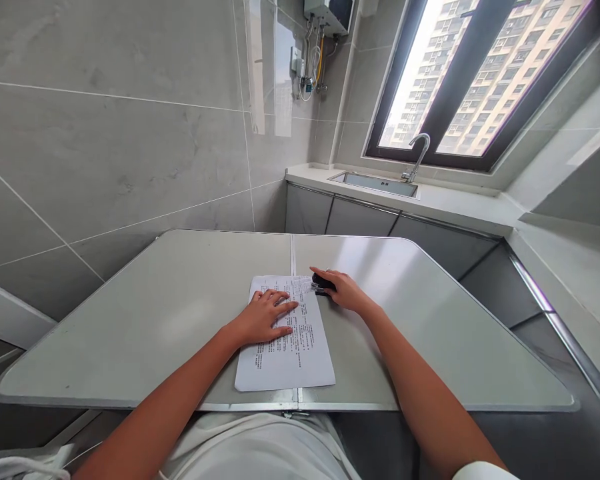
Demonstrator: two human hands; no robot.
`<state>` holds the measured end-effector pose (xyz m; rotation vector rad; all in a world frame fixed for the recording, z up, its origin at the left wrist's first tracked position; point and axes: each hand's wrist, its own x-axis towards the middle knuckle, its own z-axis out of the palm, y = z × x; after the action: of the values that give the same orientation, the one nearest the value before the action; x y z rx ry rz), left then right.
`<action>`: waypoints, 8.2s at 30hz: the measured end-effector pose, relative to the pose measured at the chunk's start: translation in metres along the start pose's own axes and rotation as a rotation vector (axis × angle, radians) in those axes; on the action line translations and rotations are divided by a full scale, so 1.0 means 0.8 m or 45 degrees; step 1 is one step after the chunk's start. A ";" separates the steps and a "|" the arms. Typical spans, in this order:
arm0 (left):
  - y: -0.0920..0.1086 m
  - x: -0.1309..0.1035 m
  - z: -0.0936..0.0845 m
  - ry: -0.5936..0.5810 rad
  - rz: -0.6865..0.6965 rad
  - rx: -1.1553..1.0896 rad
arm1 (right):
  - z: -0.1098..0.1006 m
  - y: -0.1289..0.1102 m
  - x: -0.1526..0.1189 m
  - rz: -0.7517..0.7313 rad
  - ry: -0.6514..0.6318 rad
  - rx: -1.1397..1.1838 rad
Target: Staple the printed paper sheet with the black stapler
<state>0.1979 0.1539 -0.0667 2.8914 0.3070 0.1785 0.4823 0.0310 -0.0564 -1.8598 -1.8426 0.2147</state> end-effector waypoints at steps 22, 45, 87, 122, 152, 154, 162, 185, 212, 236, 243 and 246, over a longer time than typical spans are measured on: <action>-0.008 -0.002 0.007 0.036 -0.018 -0.058 | 0.013 -0.014 0.004 0.049 -0.023 -0.179; -0.008 -0.001 0.008 0.029 -0.022 -0.020 | 0.043 -0.035 0.013 0.100 -0.072 -0.602; -0.094 -0.003 0.001 0.939 -0.711 -0.556 | 0.000 -0.013 -0.091 0.431 -0.193 0.276; -0.105 -0.009 -0.003 0.835 -0.726 -0.539 | 0.103 0.013 0.053 0.020 -0.148 -0.295; -0.163 -0.036 -0.003 0.603 -0.969 -0.061 | 0.180 -0.138 0.174 -0.034 -0.050 -0.271; -0.161 -0.036 -0.004 0.580 -0.981 -0.049 | 0.177 -0.138 0.161 -0.035 -0.045 -0.304; -0.156 -0.039 -0.012 0.515 -1.046 0.033 | 0.183 -0.145 0.150 -0.023 -0.052 -0.395; -0.165 -0.040 -0.008 0.483 -1.131 0.046 | 0.154 -0.165 0.113 0.048 0.148 0.102; -0.162 -0.034 -0.009 0.650 -1.110 -0.206 | 0.147 -0.097 0.147 0.428 0.170 0.362; -0.159 -0.030 0.001 0.852 -1.067 -0.423 | 0.135 -0.118 0.037 0.213 0.273 0.299; -0.151 -0.028 -0.001 0.821 -0.994 -0.389 | 0.113 -0.074 0.021 0.311 0.301 0.248; -0.141 -0.026 -0.008 0.792 -0.902 -0.396 | 0.104 -0.056 0.020 0.351 0.291 0.195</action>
<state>0.1552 0.2578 -0.0895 2.1833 1.2390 0.8899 0.4057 0.0642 -0.1040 -1.9374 -1.3783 0.2213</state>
